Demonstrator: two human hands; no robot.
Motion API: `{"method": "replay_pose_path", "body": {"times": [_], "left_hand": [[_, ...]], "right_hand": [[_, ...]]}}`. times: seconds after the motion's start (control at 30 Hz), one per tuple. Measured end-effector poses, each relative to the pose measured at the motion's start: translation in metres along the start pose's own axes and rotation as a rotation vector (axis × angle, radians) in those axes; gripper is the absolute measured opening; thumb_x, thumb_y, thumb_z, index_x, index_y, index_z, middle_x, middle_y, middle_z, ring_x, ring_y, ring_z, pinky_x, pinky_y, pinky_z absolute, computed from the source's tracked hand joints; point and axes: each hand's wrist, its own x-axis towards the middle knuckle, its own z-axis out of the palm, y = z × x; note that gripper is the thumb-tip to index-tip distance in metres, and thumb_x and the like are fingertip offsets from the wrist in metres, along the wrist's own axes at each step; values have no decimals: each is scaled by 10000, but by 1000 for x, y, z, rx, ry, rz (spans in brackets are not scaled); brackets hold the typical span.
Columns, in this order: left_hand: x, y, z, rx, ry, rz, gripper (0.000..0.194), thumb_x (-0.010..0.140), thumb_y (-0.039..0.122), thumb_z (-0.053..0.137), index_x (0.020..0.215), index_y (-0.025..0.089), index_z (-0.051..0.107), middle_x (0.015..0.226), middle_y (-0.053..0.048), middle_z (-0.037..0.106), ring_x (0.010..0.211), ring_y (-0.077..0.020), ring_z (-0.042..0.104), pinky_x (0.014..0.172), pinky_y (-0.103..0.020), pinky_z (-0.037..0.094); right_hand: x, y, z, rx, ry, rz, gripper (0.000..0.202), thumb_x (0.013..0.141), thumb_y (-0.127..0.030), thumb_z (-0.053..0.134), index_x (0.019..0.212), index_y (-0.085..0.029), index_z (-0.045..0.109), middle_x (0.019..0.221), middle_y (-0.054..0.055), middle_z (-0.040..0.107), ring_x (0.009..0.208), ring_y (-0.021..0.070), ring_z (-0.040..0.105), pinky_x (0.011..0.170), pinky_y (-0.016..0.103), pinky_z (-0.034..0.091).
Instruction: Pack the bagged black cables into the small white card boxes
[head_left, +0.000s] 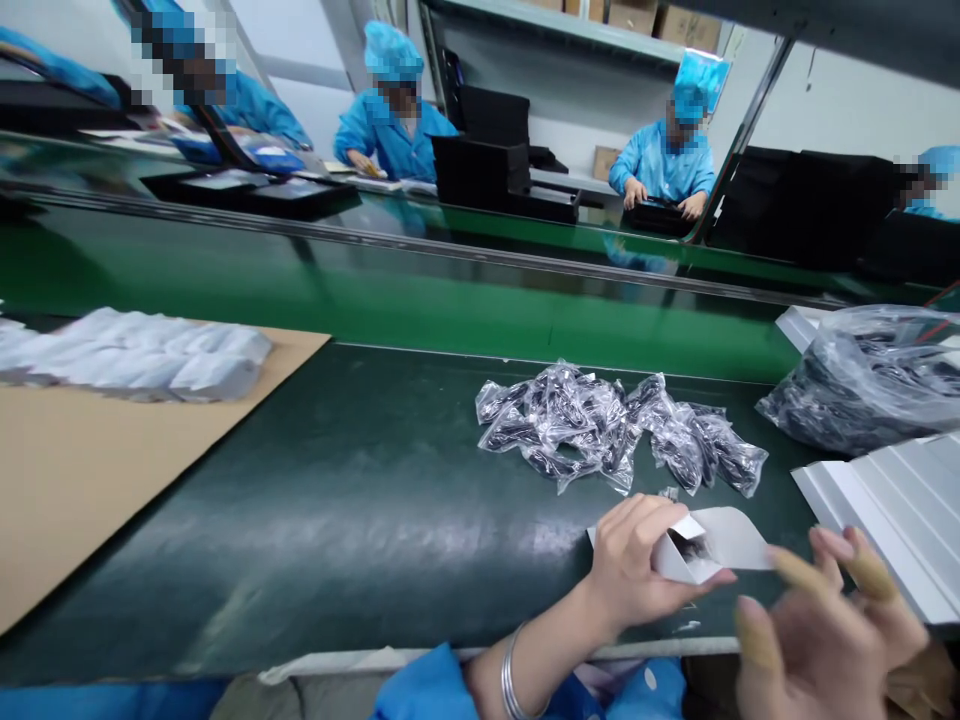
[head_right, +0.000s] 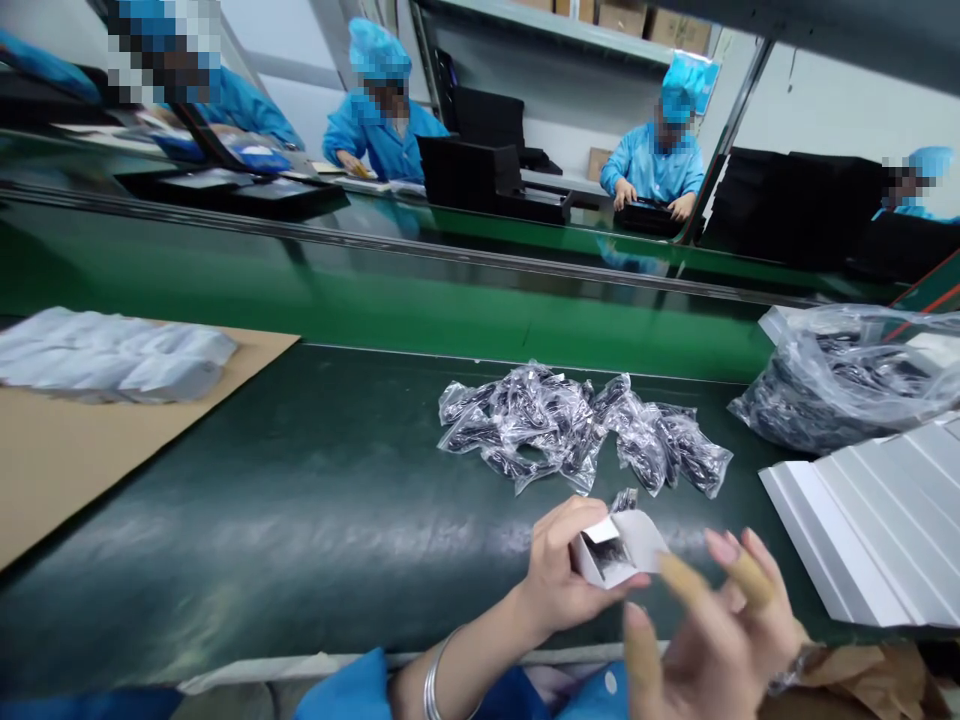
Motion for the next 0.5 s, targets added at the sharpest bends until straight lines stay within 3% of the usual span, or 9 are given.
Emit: {"method": "replay_pose_path", "body": {"times": [0.07,0.17,0.23,0.5], "left_hand": [[1,0,-1,25,18,14,480,893,558,591,1209,224,450,798,-35,657,629,-159,635,555,-258,521],[3,-1,-2,56,16,31,424,916,545,560,1189,234,466,784,-30,638,599,-145,610,537,-245,508],[4,-1,-2,58,19,29,389,935,522,535,1179,226,475,787,-35,640,592,-143,602,529,-246,505],[-3,-1,0,17,49,-40,318,938,379,515,1184,185,462,839,-60,675,653,-169,652,563,-278,545]], "right_hand": [[7,-2,-6,146,14,191,374,921,-164,526,1257,-284,638,1251,73,582,1173,282,574,953,471,491],[17,0,-17,223,-390,305,293,976,-216,466,1137,-252,707,1129,64,667,1016,214,664,808,305,557],[21,0,-21,219,-527,255,247,946,-210,541,1117,-266,711,1125,44,670,970,175,678,774,232,558],[9,-13,-3,29,-317,-76,213,856,-53,623,1029,-172,660,1036,78,623,894,130,625,708,216,534]]}}
